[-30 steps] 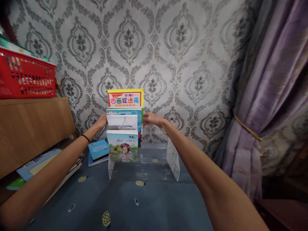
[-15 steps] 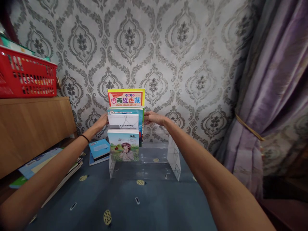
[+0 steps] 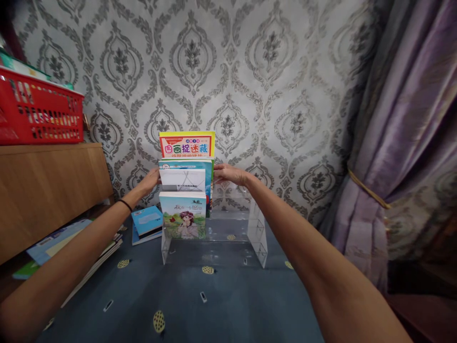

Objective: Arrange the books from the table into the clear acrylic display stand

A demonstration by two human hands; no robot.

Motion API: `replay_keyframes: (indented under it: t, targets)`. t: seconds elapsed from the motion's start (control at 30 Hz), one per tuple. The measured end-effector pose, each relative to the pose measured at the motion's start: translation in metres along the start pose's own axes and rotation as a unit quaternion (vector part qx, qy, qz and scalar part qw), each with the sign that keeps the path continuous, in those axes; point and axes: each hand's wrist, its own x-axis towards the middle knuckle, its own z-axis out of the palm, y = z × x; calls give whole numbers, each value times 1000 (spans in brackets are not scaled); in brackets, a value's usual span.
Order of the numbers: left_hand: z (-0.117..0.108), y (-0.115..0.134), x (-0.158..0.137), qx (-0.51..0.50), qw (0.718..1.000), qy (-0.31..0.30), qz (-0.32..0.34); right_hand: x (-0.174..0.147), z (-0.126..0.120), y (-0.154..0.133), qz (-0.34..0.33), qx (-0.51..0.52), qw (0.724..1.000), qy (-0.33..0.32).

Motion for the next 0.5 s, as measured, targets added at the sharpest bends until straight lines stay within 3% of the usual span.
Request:
replay_keyframes:
  t: [0.5]
  targets:
    - [1, 24, 24, -93, 995, -10, -20, -6, 9, -16, -16, 129, 991, 1]
